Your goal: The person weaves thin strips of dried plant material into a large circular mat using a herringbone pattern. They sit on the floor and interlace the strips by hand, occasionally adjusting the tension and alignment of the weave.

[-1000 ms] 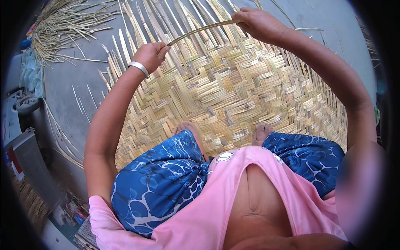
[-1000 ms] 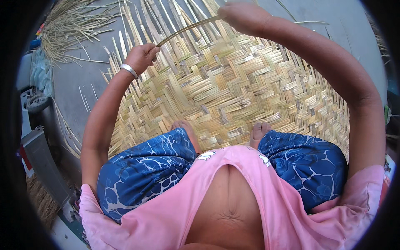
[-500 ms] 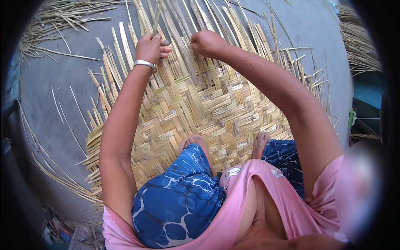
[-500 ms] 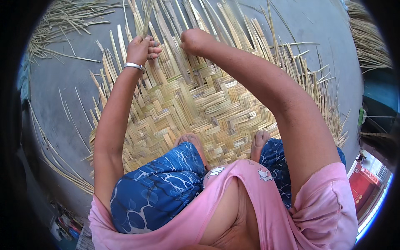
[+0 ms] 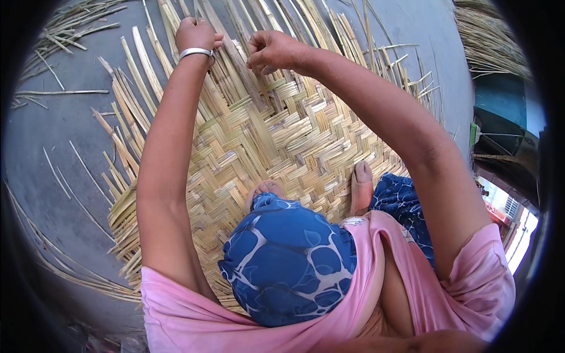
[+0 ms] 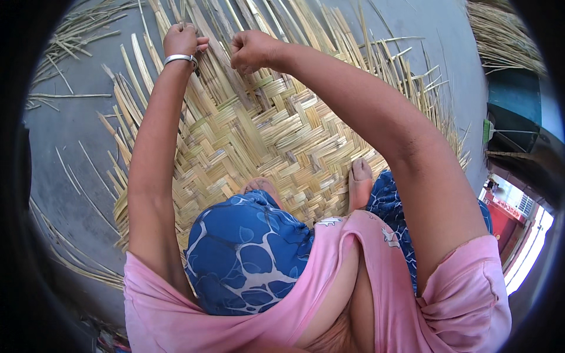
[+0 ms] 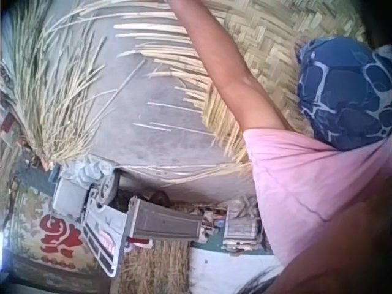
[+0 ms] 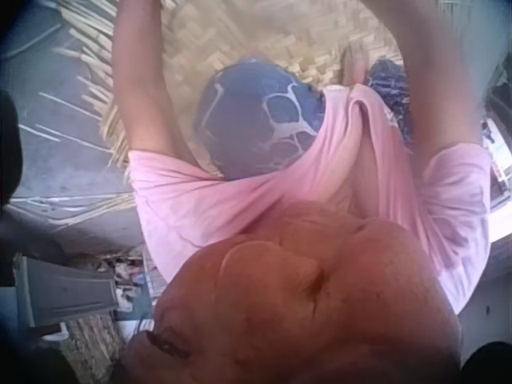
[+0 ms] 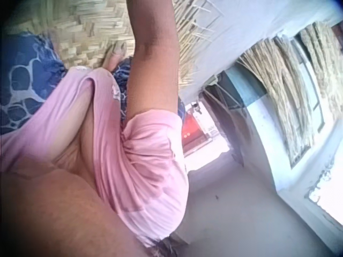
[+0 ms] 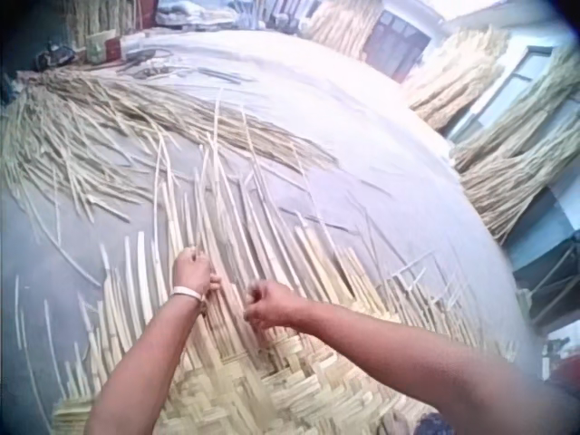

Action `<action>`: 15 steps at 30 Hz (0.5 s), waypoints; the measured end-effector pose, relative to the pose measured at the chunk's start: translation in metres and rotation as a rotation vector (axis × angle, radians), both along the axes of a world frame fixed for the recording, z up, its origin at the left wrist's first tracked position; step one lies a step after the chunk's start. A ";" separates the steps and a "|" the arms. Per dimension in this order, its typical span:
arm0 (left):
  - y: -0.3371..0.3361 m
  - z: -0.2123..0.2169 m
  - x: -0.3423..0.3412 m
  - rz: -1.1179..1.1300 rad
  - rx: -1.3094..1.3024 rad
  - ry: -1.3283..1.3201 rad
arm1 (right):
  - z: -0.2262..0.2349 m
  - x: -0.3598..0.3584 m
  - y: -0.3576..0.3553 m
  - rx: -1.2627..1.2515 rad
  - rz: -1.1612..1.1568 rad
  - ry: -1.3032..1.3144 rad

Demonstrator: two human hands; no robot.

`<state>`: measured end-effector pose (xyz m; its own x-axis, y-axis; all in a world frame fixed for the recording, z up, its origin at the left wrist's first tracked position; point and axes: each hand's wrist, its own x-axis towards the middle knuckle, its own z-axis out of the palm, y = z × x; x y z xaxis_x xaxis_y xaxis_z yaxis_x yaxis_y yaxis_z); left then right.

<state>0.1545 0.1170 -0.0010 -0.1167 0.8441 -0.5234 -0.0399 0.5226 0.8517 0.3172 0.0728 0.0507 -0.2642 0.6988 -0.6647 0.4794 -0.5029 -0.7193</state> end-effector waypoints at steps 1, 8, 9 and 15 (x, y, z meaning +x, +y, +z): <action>-0.001 0.001 0.002 0.023 -0.016 0.023 | 0.001 0.001 0.000 -0.018 0.035 -0.053; 0.008 0.005 -0.002 -0.203 -0.089 -0.103 | -0.013 -0.009 0.004 0.102 0.323 -0.291; 0.004 0.008 -0.006 -0.212 -0.076 -0.081 | -0.015 -0.011 0.003 0.109 0.303 -0.240; 0.001 0.001 -0.006 -0.171 -0.010 -0.046 | -0.033 -0.001 -0.004 0.428 0.317 -0.245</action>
<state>0.1485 0.1184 0.0002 0.0520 0.8442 -0.5335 0.0117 0.5337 0.8456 0.3160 0.0687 0.0175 -0.3787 0.8303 -0.4088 0.7370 0.0034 -0.6759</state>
